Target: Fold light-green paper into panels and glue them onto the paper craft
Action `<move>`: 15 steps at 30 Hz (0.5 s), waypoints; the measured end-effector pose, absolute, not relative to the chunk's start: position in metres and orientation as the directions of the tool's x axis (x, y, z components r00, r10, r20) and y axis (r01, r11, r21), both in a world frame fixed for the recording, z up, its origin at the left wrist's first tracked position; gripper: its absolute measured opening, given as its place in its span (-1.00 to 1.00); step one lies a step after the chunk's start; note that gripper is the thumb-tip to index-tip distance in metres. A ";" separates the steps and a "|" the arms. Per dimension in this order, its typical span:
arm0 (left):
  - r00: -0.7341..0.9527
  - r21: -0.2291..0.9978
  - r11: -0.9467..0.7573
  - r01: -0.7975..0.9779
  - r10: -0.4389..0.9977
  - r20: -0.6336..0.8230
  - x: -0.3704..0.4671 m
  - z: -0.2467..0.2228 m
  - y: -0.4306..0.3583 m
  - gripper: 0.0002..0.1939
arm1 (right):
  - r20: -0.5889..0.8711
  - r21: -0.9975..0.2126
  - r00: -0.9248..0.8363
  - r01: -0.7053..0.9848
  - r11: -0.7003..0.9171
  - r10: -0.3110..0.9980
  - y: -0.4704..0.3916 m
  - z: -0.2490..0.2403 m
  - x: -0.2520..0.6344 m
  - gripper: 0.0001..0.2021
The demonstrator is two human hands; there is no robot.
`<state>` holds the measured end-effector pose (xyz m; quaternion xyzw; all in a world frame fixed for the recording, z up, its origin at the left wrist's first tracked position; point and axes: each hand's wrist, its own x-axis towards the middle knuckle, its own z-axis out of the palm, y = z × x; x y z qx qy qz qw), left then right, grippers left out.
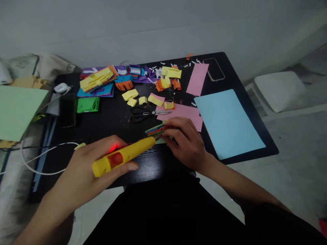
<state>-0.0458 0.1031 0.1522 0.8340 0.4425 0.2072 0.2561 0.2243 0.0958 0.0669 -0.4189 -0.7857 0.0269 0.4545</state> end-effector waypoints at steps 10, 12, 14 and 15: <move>0.580 0.548 -0.541 0.638 0.806 0.119 -0.032 0.159 0.117 -0.64 | 0.711 -0.412 -0.240 0.619 0.669 0.661 0.096 0.067 0.225 -0.78; 0.592 0.548 -0.544 0.636 0.799 0.106 -0.031 0.161 0.119 -0.64 | 0.709 -0.413 -0.240 0.620 0.667 0.663 0.096 0.067 0.225 -0.79; 0.597 0.539 -0.547 0.640 0.796 0.098 -0.030 0.162 0.120 -0.64 | 0.701 -0.418 -0.241 0.624 0.660 0.671 0.096 0.067 0.225 -0.79; 0.598 0.537 -0.548 0.641 0.795 0.097 -0.030 0.162 0.121 -0.65 | 0.698 -0.419 -0.242 0.625 0.659 0.674 0.096 0.066 0.225 -0.80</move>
